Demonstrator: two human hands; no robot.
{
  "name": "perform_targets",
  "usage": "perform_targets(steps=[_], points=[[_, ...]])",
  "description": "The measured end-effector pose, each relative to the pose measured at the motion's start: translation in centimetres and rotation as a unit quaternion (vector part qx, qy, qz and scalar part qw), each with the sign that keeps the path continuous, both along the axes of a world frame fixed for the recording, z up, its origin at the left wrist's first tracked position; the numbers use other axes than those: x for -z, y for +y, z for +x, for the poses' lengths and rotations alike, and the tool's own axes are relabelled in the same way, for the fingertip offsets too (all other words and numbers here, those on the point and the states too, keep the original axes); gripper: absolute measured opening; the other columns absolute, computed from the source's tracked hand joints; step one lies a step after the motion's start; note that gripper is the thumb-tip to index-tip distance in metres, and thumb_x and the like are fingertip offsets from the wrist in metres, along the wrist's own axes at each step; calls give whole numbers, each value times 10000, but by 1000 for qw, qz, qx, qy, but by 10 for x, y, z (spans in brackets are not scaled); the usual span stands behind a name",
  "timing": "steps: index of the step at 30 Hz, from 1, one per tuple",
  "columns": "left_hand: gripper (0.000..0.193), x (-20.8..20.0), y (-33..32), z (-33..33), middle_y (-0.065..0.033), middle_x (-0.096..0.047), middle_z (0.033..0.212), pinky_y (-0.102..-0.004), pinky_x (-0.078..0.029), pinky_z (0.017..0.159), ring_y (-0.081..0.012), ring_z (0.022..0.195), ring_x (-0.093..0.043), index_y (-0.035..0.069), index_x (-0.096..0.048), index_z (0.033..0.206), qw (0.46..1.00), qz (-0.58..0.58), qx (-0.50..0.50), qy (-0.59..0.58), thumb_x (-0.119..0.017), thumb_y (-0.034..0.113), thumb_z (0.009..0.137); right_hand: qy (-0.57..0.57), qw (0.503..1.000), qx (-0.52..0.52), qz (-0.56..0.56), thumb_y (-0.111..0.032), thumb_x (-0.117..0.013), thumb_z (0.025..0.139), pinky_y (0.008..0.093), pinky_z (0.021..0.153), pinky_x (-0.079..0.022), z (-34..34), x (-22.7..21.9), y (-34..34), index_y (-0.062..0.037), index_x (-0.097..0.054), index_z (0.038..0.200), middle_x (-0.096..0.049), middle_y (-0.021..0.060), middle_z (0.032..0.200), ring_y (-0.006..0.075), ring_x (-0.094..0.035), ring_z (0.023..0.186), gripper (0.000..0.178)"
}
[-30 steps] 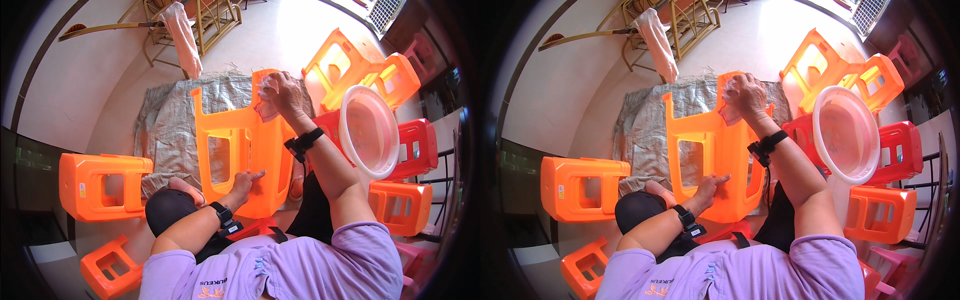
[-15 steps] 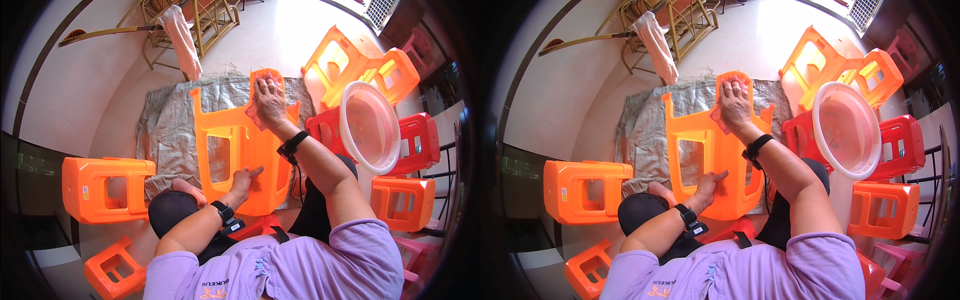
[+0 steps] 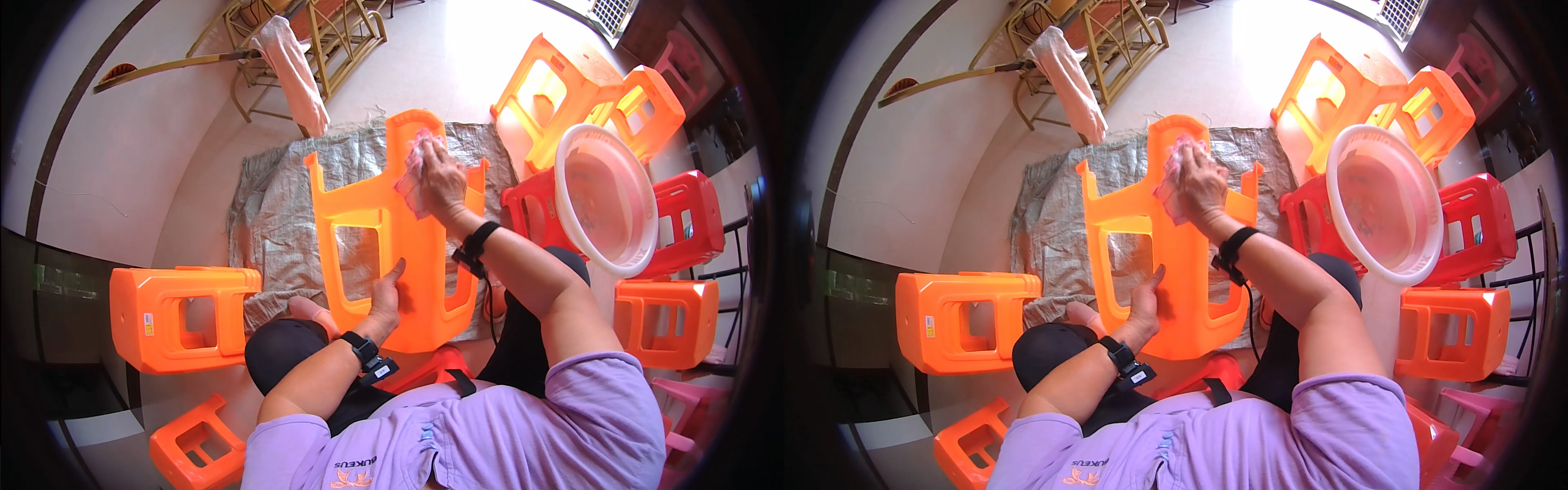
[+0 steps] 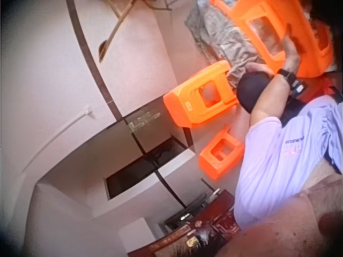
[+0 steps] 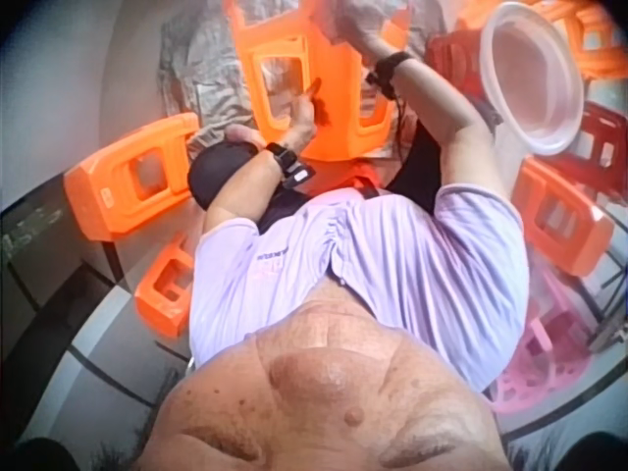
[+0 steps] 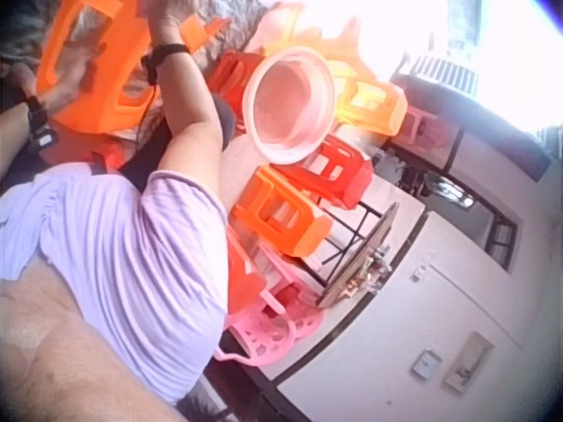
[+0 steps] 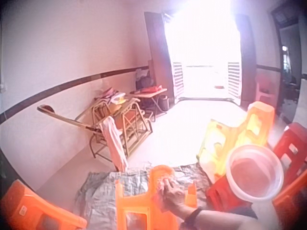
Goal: The person wipes down multiple plastic stools using a pink cloth, dipping the cloth into a bucket of water and wringing it out between cleaning different parts of the stools.
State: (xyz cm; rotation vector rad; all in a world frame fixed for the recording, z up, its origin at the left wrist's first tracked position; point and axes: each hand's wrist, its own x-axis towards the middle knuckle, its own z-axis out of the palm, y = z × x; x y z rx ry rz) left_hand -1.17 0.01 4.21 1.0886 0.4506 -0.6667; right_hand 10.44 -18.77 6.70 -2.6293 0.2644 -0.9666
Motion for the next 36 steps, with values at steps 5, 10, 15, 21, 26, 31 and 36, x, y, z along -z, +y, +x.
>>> perform_targets(steps=[5, 10, 15, 21, 26, 31, 36], points=[[304, 23, 17, 7, 14, -575, 674, -233, -414, 487, -92, 536, -524, 68, -644, 845, 999, 36, -26, -30, -660, 371, 864, -23, 999, -45, -4, -211, -550, 858, 457, 894, -427, -20, 7, 29, -56, -517, 1263, -520, 145, 1303, 326, -542, 1134, 435], [283, 2, 12, 9, 28, -515, 578, -236, -350, 413, -98, 436, -452, 93, -637, 799, 998, 47, -43, -18, -663, 370, 858, 2, 991, -84, 105, -256, -607, 833, 437, 842, -479, 27, -19, 3, -82, -515, 1210, -506, 129, 1247, 361, -561, 1046, 426], [274, 17, 28, 18, 29, -501, 554, -232, -327, 387, -94, 416, -432, 107, -622, 790, 997, 51, -56, -13, -650, 368, 865, -64, 984, -102, 128, -278, -631, 817, 434, 832, -481, 30, -22, 28, -94, -515, 1193, -499, 130, 1248, 368, -558, 1036, 435], [533, -4, 35, 29, -60, -545, 1235, -318, -418, 955, -180, 1113, -521, 84, -494, 1289, 982, -86, -160, -58, -594, 415, 884, -23, 967, -248, 55, -304, -587, 863, 436, 952, -404, -41, -10, 97, -69, -485, 1276, -457, 160, 1305, 359, -455, 1201, 486], [669, 12, 50, 27, -100, -493, 1331, -389, -369, 1040, -271, 1233, -466, 91, -450, 1324, 959, -273, -72, -35, -401, 603, 895, 82, 952, -294, 8, -279, -578, 863, 439, 987, -378, -122, 5, 111, -23, -444, 1331, -395, 174, 1377, 358, -384, 1276, 550], [578, 28, 59, 22, -96, -586, 1214, -389, -420, 986, -274, 1121, -551, 91, -514, 1258, 975, -199, -89, 40, -459, 545, 903, 189, 925, -326, -42, -204, -548, 853, 437, 999, -376, -188, 13, 107, -21, -466, 1321, -343, 161, 1427, 362, -366, 1296, 509], [508, 36, 59, 27, -58, -605, 1178, -376, -436, 949, -241, 1070, -567, 84, -536, 1229, 980, -155, -122, -3, -594, 443, 875, 166, 939, -278, -117, -125, -532, 789, 414, 895, -442, -209, -3, 99, -54, -540, 1210, -446, 152, 1307, 331, -489, 1154, 428]])
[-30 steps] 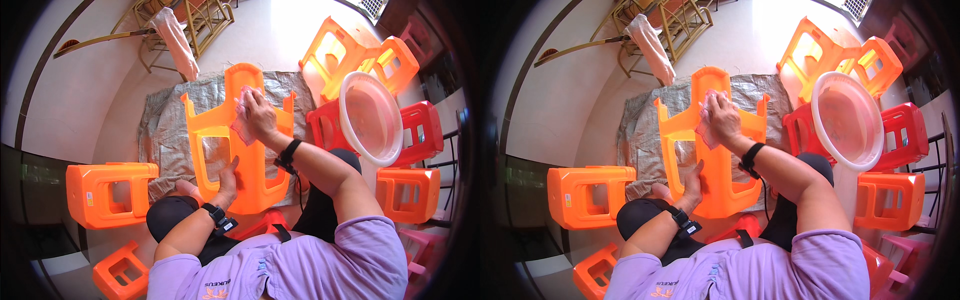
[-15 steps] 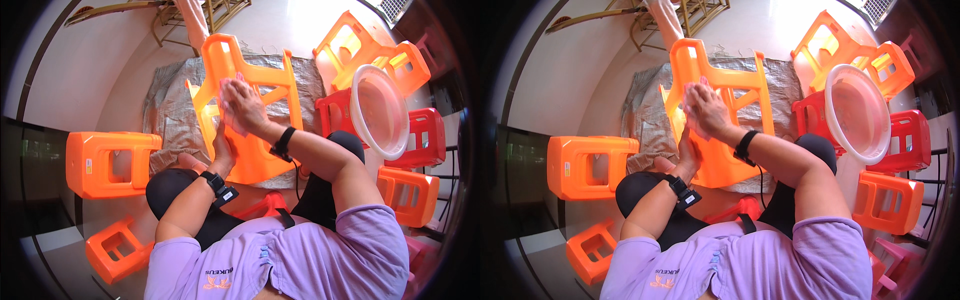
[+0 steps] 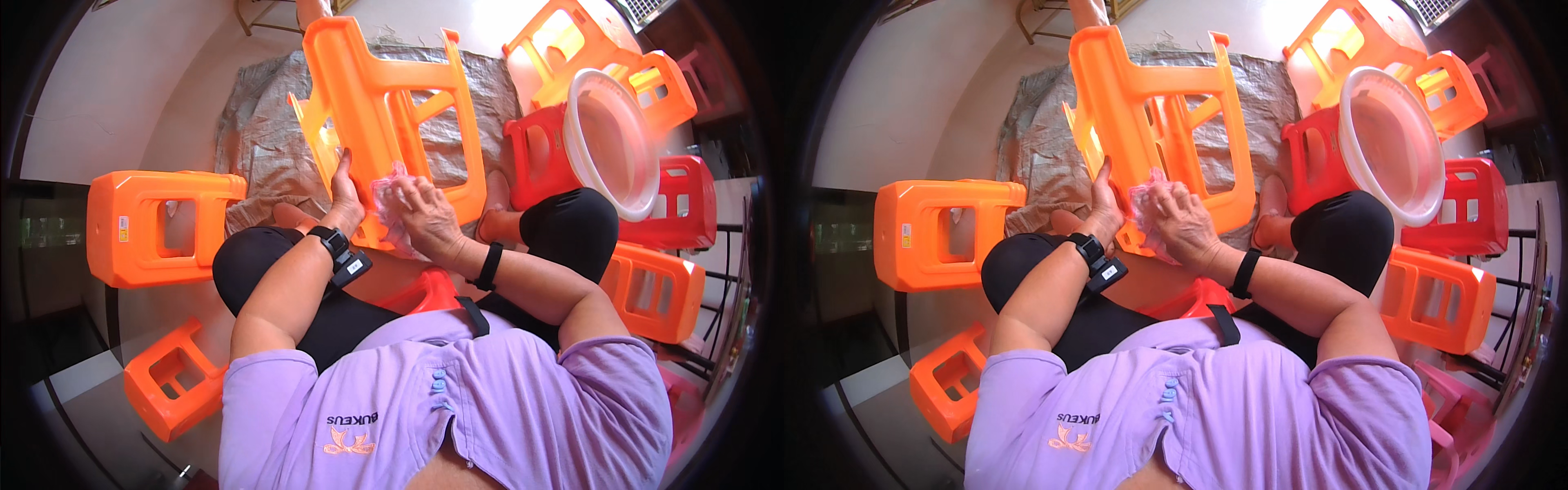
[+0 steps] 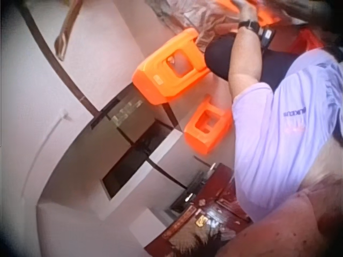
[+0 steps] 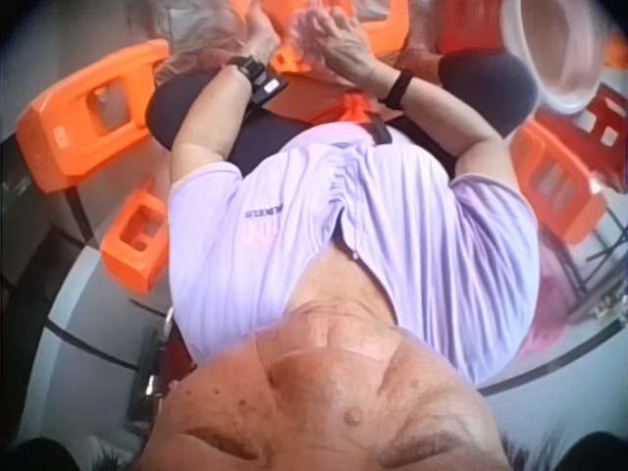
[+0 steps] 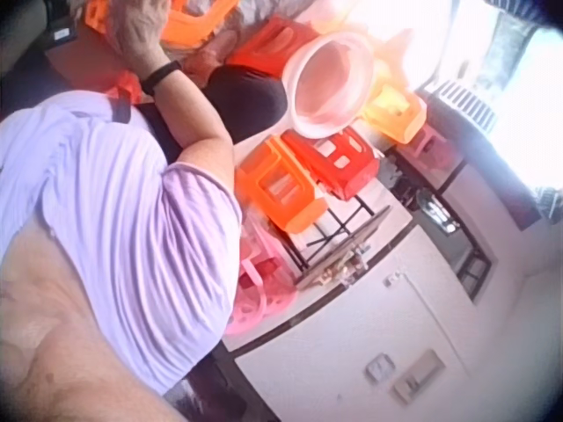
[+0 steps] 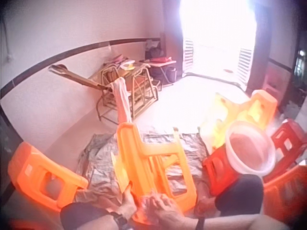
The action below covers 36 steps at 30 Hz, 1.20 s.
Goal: The person wipes down multiple plastic stools using a pink cloth, dipping the cloth into a bucket of water and wringing it out between cleaning different parts of the stools.
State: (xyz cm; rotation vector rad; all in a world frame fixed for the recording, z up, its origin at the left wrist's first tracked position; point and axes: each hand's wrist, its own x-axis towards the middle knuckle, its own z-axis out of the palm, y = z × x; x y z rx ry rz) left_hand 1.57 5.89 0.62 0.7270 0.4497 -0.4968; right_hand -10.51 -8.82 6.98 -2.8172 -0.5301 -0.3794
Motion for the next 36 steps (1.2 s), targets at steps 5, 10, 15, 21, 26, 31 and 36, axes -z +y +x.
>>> perform_targets(steps=[5, 10, 15, 21, 26, 31, 36], points=[[517, -28, -15, -8, -88, -606, 1039, -330, -457, 902, -203, 990, -575, 29, -548, 1093, 964, 258, 19, -68, -774, 338, 746, 124, 990, 65, 18, -131, -535, 812, 389, 647, -502, -23, 24, -25, -133, -508, 1124, -547, 136, 1079, 296, -634, 853, 314], [631, -6, 0, 3, -106, -580, 987, -315, -489, 796, -189, 883, -577, -30, -503, 1079, 959, 271, 20, -85, -817, 329, 667, 125, 941, 290, 119, -183, -580, 824, 430, 677, -500, 0, 128, -99, -91, -474, 1036, -568, 161, 990, 322, -617, 882, 254], [617, -9, -13, -7, -90, -587, 964, -300, -497, 778, -184, 854, -582, -32, -525, 1083, 957, 272, 17, -99, -828, 311, 669, 184, 846, 433, 253, -265, -559, 847, 433, 820, -476, 9, 132, -120, -20, -504, 1035, -564, 212, 1037, 348, -596, 972, 315], [499, -34, -15, -8, -86, -612, 935, -314, -518, 775, -196, 828, -603, -8, -583, 1015, 976, 207, -3, -60, -846, 221, 658, 233, 954, 168, -79, -124, -629, 744, 456, 839, -479, -19, 49, -25, 28, -513, 1075, -514, 239, 1048, 456, -492, 1044, 382], [487, -25, -18, -5, -78, -616, 933, -318, -523, 765, -188, 822, -605, -4, -595, 1004, 976, 212, -1, -40, -854, 190, 640, 179, 959, 133, 175, -243, -652, 786, 472, 847, -491, -29, 30, -7, -3, -461, 1168, -448, 261, 1234, 431, -503, 1071, 490], [435, -14, -11, 3, -76, -620, 915, -314, -517, 769, -190, 815, -604, -15, -617, 989, 980, 195, -3, -35, -832, 183, 667, 221, 881, 301, 291, -235, -531, 869, 436, 835, -481, -10, 71, -65, -54, -496, 1085, -499, 188, 1164, 375, -545, 997, 284], [439, -14, -11, 3, -75, -626, 949, -318, -516, 773, -192, 832, -608, -14, -622, 1005, 988, 150, 33, -28, -826, 201, 681, 227, 684, 526, 451, -327, -355, 945, 451, 877, -468, 37, 89, -120, -43, -551, 1043, -573, 226, 1080, 349, -579, 1009, 359]])
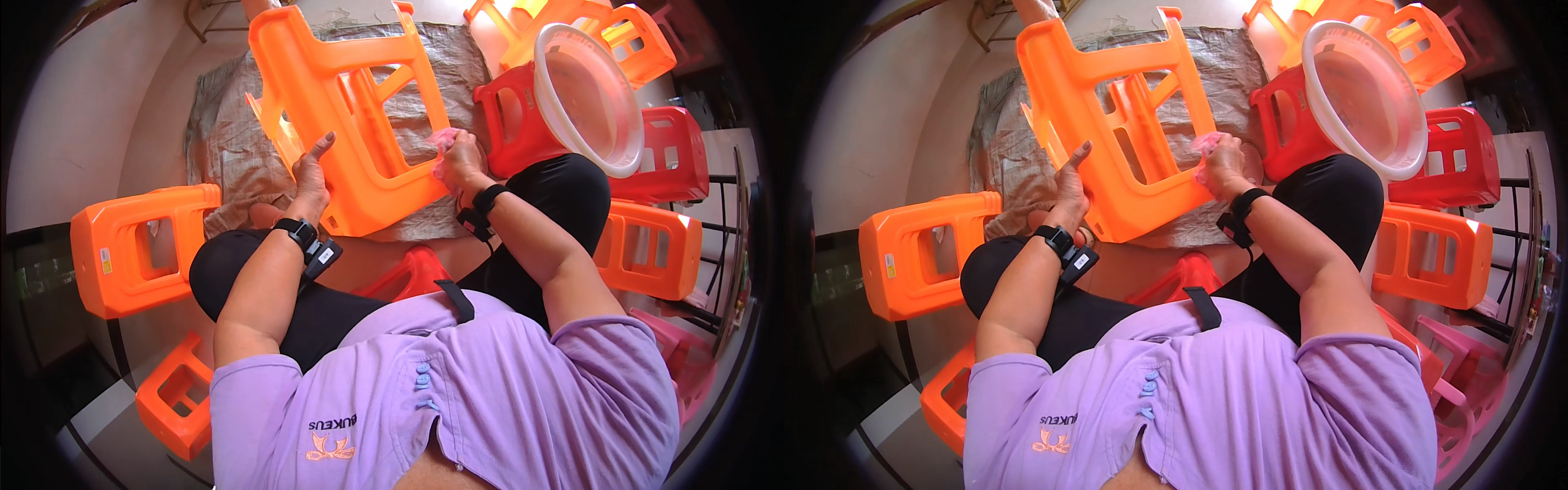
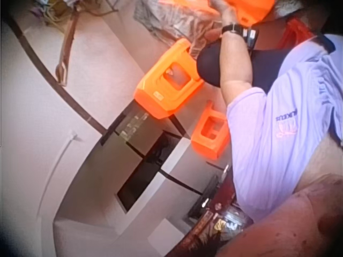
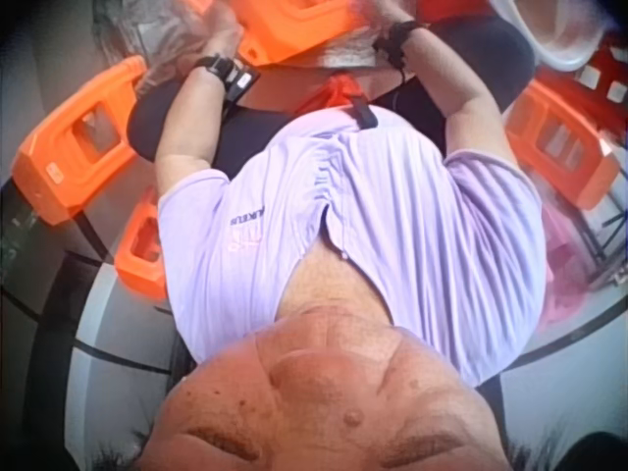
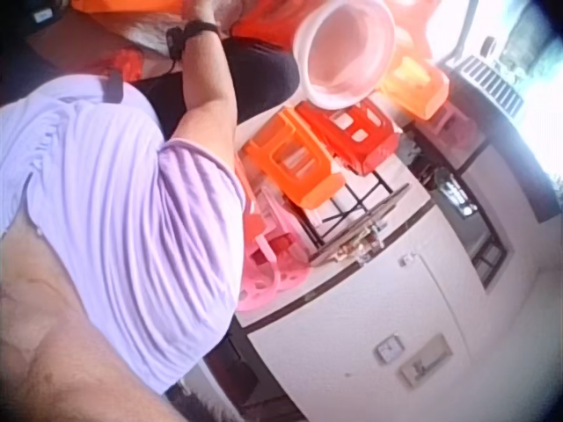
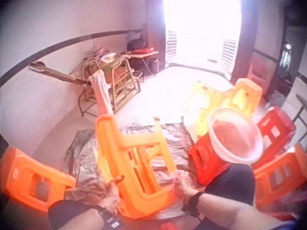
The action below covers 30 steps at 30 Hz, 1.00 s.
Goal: The person wipes down multiple plastic stools using a pink cloth, dipping the cloth into a bucket of water and wringing it out between cleaning different parts of the stools.
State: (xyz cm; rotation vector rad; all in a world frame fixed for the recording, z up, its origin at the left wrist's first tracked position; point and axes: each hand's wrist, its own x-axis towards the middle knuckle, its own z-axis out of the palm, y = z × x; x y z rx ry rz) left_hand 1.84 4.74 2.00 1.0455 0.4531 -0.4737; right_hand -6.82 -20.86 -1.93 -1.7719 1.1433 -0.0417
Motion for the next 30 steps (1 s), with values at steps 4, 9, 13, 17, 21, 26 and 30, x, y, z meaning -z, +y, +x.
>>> perform_targets(steps=[4, 9, 13, 17, 21, 26, 30], points=[[498, -7, 2, -7, -77, -633, 976, -333, -518, 782, -199, 869, -615, 3, -606, 1056, 1000, 3, -21, -22, -832, 256, 691, 61, 983, -55, -165, -344, -368, 971, 534, 802, -460, -10, -24, 36, -38, -567, 1013, -607, 233, 1037, 410, -589, 949, 367], [511, 3, -5, -2, -37, -643, 985, -330, -518, 760, -193, 882, -618, 63, -605, 1083, 992, -119, -25, 21, -749, 431, 759, -64, 969, -230, -69, -348, -470, 904, 407, 624, -369, -48, -4, 73, -25, -479, 867, -561, 169, 808, 279, -489, 683, 325], [511, 13, 3, -6, 0, -645, 984, -319, -512, 737, -166, 874, -610, 105, -612, 1078, 995, -78, -45, 43, -633, 546, 822, -80, 865, -453, -202, -297, -614, 788, 465, 934, -418, -36, -65, 117, 83, -530, 1033, -553, 300, 1033, 447, -526, 1031, 460], [450, 8, -8, -7, 10, -598, 769, -269, -421, 459, -117, 557, -533, 116, -609, 993, 997, -55, -51, 25, -578, 545, 861, -187, 835, -446, -264, -254, -624, 770, 458, 864, -456, 3, -98, 130, 73, -549, 979, -556, 281, 1006, 433, -534, 1008, 396], [463, -18, -8, -10, 42, -511, 597, -259, -319, 344, -100, 393, -421, 138, -585, 842, 999, 25, -22, 34, -530, 596, 866, -216, 824, -446, -273, -145, -598, 774, 461, 879, -447, 77, -103, 126, 47, -520, 1037, -520, 249, 1106, 434, -505, 1051, 334], [508, -6, -2, -10, 43, -363, 462, -278, -258, 318, -120, 335, -347, 178, -451, 623, 993, 95, -5, 68, -571, 630, 822, -323, 662, -446, -509, -132, -536, 796, 444, 930, -406, 140, -95, 114, 39, -435, 1273, -354, 216, 1354, 372, -418, 1183, 516], [462, -10, -3, -7, 53, -402, 492, -271, -284, 326, -112, 354, -375, 171, -513, 669, 995, 55, -16, 84, -603, 599, 820, -226, 694, -427, -533, -150, -581, 777, 429, 957, -404, 165, -90, 101, -17, -399, 1348, -361, 174, 1400, 369, -413, 1226, 614]])
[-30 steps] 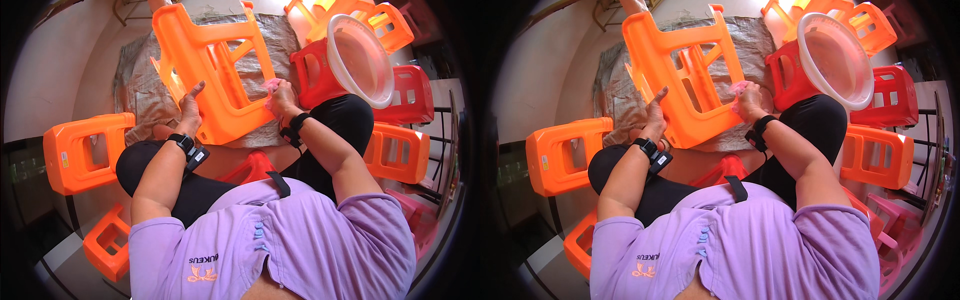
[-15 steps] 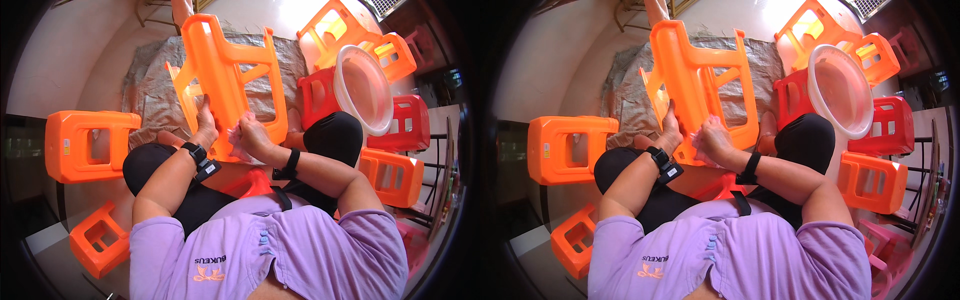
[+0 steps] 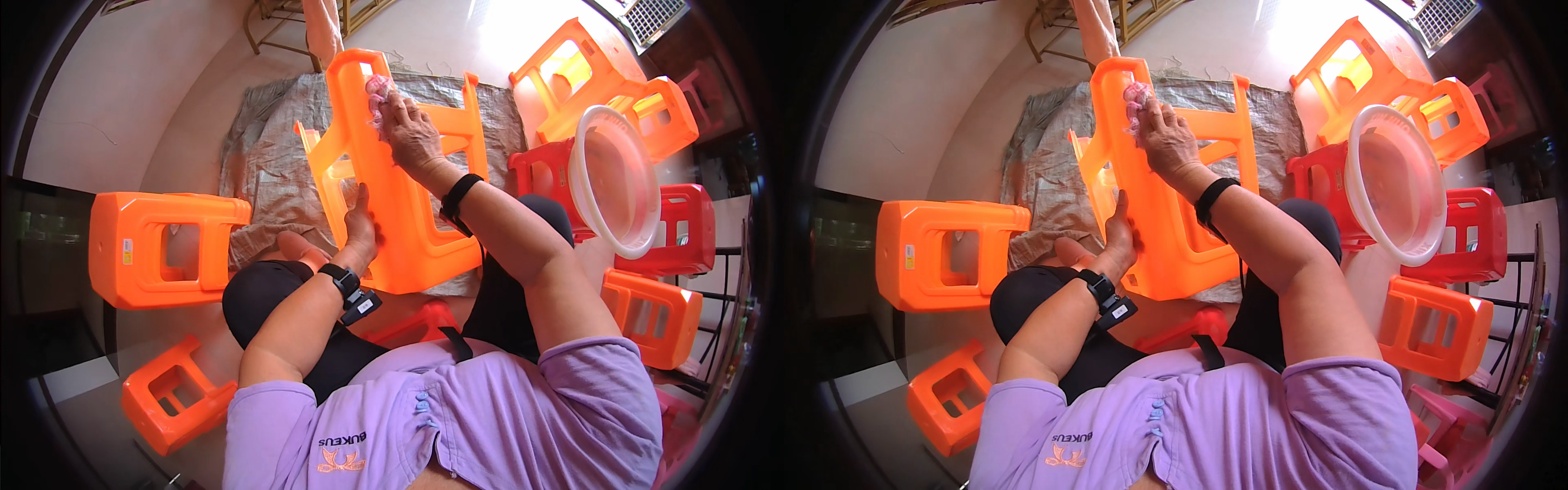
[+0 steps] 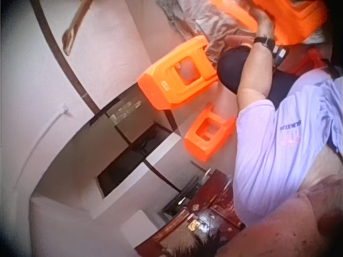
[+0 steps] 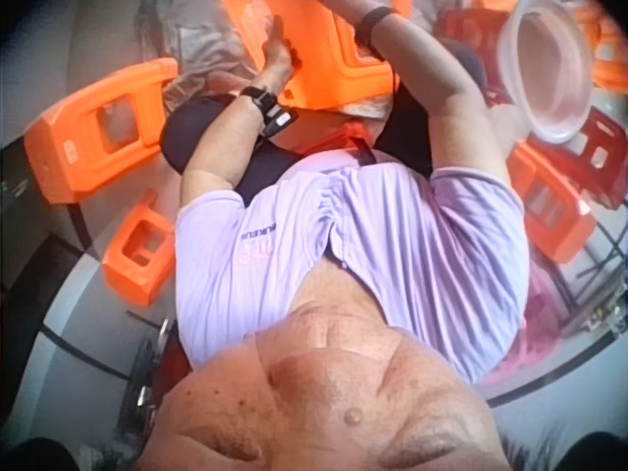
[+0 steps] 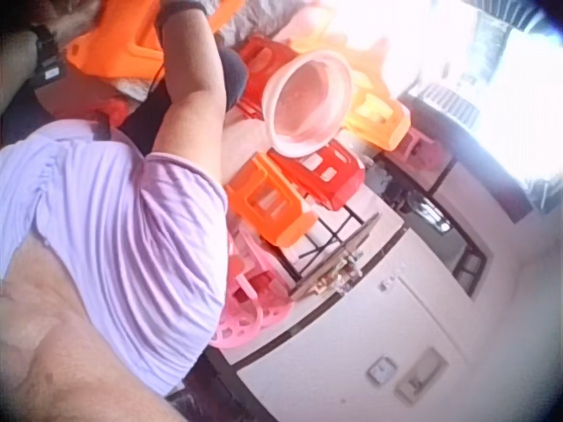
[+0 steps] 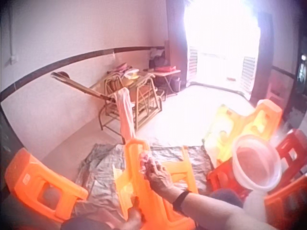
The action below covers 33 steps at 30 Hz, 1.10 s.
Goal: The person wipes down multiple plastic stools using a pink cloth, dipping the cloth into a bucket of water and wringing it out between cleaning different parts of the stools.
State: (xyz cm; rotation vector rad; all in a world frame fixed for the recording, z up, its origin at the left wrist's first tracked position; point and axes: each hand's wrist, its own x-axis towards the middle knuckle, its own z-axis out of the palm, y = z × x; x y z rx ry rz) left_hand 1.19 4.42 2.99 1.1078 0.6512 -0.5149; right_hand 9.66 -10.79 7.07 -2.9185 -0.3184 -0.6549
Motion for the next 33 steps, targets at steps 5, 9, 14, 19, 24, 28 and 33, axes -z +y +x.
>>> perform_targets(steps=[5, 9, 14, 19, 24, 28, 33], points=[[442, 2, -7, -1, 57, -469, 560, -240, -318, 349, -83, 395, -421, 147, -596, 774, 999, 21, -32, -25, -613, 585, 821, -63, 998, 20, -21, -189, -561, 796, 437, 937, -413, -4, 16, -10, -30, -472, 1290, -434, 173, 1339, 356, -468, 1173, 526], [439, 4, -14, 0, 59, -491, 574, -220, -324, 353, -69, 403, -437, 145, -614, 806, 996, 36, -73, -40, -623, 584, 815, -127, 990, 41, 45, -210, -603, 770, 439, 882, -423, -2, 17, -20, -69, -531, 1155, -529, 168, 1151, 360, -526, 1058, 416], [461, 8, -10, 1, 47, -545, 644, -228, -398, 417, -80, 487, -509, 128, -628, 855, 998, 28, -38, -45, -632, 587, 806, -84, 992, 60, 75, -289, -607, 773, 459, 755, -411, -1, 19, -28, -96, -529, 924, -542, 136, 999, 333, -536, 960, 256], [501, 6, -9, -2, 17, -621, 764, -253, -462, 489, -105, 595, -581, 96, -640, 936, 998, -29, -49, -15, -631, 581, 809, -38, 972, 209, 99, -282, -549, 819, 474, 783, -406, 6, 34, -60, -110, -605, 883, -573, 137, 1035, 320, -565, 909, 192], [502, 15, -4, -3, 8, -616, 721, -259, -437, 447, -118, 532, -559, 80, -642, 911, 995, 2, -87, -55, -613, 575, 826, 46, 981, 158, 101, -200, -570, 816, 462, 807, -431, 6, 18, -49, -98, -615, 1029, -568, 114, 1097, 325, -578, 949, 241], [509, 4, 7, -4, 1, -558, 609, -270, -374, 383, -121, 428, -489, 83, -635, 811, 997, 79, 7, 7, -586, 588, 839, -94, 993, 33, 64, -218, -568, 833, 448, 865, -409, 8, 10, 2, -70, -544, 1199, -511, 128, 1214, 333, -501, 1084, 396], [586, -12, 4, -5, -1, -476, 533, -277, -324, 364, -134, 384, -428, 71, -580, 688, 992, 118, 32, -15, -540, 635, 841, -72, 997, -14, 25, -163, -564, 799, 449, 889, -379, 40, -24, 8, -74, -526, 1205, -468, 130, 1245, 353, -409, 1203, 417]])
